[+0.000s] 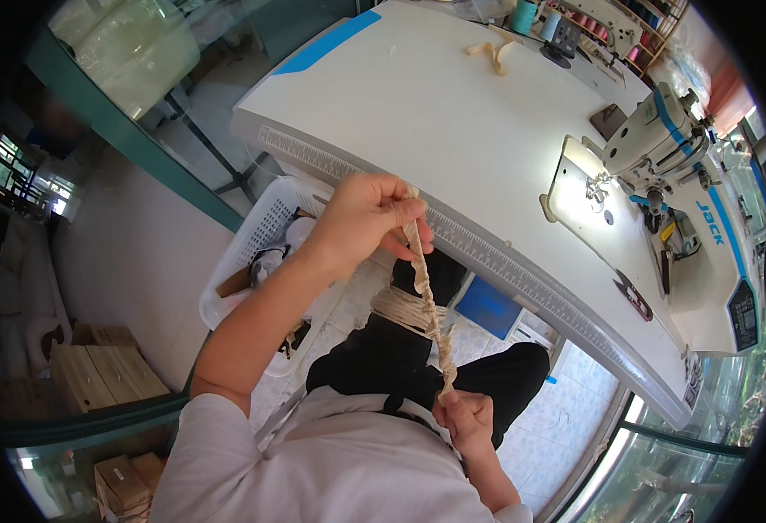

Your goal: The person repeatedly stretches and gathers a long strip of beige elastic fabric by hand. They then place the gathered elastic under the presser foot of a sewing machine and stitch it to secure the pleats.

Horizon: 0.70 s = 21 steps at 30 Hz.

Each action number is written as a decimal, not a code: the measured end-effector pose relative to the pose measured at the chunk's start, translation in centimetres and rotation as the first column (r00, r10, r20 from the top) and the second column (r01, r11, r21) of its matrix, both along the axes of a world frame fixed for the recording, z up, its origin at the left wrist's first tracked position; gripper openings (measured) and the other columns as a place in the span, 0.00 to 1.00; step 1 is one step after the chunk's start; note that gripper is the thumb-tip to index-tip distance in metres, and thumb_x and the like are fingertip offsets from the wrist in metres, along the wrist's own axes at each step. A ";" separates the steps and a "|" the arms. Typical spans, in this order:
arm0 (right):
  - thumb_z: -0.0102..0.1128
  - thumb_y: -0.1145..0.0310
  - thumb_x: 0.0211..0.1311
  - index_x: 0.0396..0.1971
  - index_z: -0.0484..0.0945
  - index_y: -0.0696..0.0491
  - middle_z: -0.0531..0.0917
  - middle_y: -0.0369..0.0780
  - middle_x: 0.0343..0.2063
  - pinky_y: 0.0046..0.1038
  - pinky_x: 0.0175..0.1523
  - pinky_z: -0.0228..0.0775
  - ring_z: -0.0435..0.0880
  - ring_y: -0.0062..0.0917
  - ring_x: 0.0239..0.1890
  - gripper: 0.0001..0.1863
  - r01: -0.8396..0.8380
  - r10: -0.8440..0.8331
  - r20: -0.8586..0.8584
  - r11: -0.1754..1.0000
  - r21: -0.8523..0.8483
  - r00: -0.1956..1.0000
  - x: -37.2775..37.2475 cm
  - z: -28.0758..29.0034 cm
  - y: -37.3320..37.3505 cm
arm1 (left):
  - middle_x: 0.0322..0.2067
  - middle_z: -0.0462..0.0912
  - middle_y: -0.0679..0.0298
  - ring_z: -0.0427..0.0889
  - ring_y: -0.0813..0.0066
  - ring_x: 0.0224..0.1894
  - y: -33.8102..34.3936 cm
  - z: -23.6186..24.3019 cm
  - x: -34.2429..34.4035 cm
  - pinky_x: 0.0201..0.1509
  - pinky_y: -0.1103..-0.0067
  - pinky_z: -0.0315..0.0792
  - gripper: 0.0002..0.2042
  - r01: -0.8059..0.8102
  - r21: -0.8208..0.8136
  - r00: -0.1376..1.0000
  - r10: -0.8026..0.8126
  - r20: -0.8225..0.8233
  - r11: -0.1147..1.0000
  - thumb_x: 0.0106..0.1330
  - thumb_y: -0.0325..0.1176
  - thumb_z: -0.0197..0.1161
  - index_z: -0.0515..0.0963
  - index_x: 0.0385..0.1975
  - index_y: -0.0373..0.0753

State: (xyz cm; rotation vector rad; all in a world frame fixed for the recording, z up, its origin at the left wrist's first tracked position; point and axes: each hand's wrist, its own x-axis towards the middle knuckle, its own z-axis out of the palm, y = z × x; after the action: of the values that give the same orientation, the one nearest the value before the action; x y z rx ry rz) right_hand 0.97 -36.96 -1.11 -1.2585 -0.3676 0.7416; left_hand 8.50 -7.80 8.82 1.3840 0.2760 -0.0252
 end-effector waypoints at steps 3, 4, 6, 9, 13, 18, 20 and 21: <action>0.45 0.66 0.72 0.09 0.68 0.59 0.73 0.38 0.14 0.22 0.21 0.55 0.65 0.18 0.15 0.27 0.008 -0.008 -0.024 1.000 -0.013 1.000 0.0 0.2 -0.4 | 0.26 0.82 0.55 0.84 0.68 0.27 1.3 -0.8 0.3 0.28 0.79 0.80 0.08 -0.030 0.156 0.998 0.020 0.065 0.987 0.67 0.29 0.57 0.76 0.28 0.31; 0.46 0.66 0.71 0.08 0.67 0.59 0.73 0.38 0.13 0.23 0.21 0.55 0.65 0.18 0.15 0.28 0.011 -0.009 0.030 0.997 -0.079 1.000 0.0 0.8 -0.3 | 0.26 0.82 0.55 0.83 0.70 0.26 1.3 -0.8 0.3 0.27 0.80 0.79 0.07 -0.039 0.135 0.997 0.029 0.074 0.990 0.67 0.28 0.57 0.76 0.28 0.31; 0.47 0.67 0.71 0.06 0.65 0.59 0.74 0.40 0.13 0.23 0.21 0.56 0.66 0.19 0.15 0.28 0.029 0.000 0.138 0.978 -0.209 0.990 -0.2 2.1 0.1 | 0.26 0.82 0.56 0.82 0.73 0.25 1.3 -0.8 0.1 0.25 0.81 0.76 0.07 -0.057 0.094 0.995 0.048 0.091 0.994 0.67 0.26 0.56 0.76 0.29 0.31; 0.47 0.64 0.70 0.03 0.60 0.57 0.70 0.41 0.10 0.25 0.19 0.51 0.63 0.21 0.13 0.31 0.151 -0.138 0.169 0.986 -0.070 0.976 0.4 2.2 0.7 | 0.28 0.81 0.56 0.80 0.75 0.26 0.5 -0.1 0.1 0.25 0.82 0.74 0.05 -0.105 -0.093 0.990 0.113 0.089 0.990 0.66 0.24 0.55 0.76 0.29 0.32; 0.46 0.64 0.70 0.05 0.65 0.58 0.75 0.41 0.13 0.23 0.21 0.57 0.67 0.19 0.15 0.30 0.145 -0.144 0.098 0.989 0.001 0.985 1.2 0.5 -2.0 | 0.33 0.79 0.56 0.79 0.73 0.28 -0.9 2.7 -1.7 0.29 0.81 0.74 0.06 -0.311 0.392 0.888 0.117 0.444 0.866 0.64 0.24 0.56 0.78 0.26 0.32; 0.46 0.65 0.70 0.04 0.62 0.57 0.73 0.43 0.12 0.23 0.21 0.56 0.66 0.21 0.15 0.30 0.141 -0.142 0.036 0.990 0.034 0.989 1.5 0.8 -1.9 | 0.36 0.79 0.48 0.80 0.59 0.31 -4.6 7.4 -8.1 0.35 0.73 0.75 0.07 0.739 -0.007 0.536 -0.581 0.612 0.673 0.65 0.21 0.52 0.75 0.38 0.26; 0.46 0.66 0.70 0.03 0.61 0.57 0.72 0.43 0.12 0.24 0.21 0.55 0.65 0.21 0.14 0.30 0.126 -0.127 0.008 0.990 0.055 0.992 1.2 0.7 -2.0 | 0.40 0.76 0.52 0.78 0.60 0.34 -4.6 8.7 -7.6 0.37 0.74 0.72 0.19 0.923 0.072 0.240 -0.711 0.661 0.378 0.72 0.22 0.43 0.67 0.61 0.34; 0.46 0.66 0.70 0.03 0.61 0.57 0.72 0.42 0.11 0.24 0.21 0.55 0.65 0.21 0.14 0.30 0.123 -0.124 0.007 0.990 0.068 0.992 1.3 0.7 -2.0 | 0.35 0.77 0.52 0.78 0.62 0.30 -4.5 7.6 -7.9 0.34 0.74 0.73 0.13 0.829 0.074 0.366 -0.638 0.677 0.554 0.70 0.23 0.47 0.71 0.52 0.31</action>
State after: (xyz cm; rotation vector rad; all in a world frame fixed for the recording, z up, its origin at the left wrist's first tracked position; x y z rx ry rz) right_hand 2.22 -38.95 -0.39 -1.2109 -0.3182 0.6117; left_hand 0.59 -12.33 16.43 1.0311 -0.9670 -0.3403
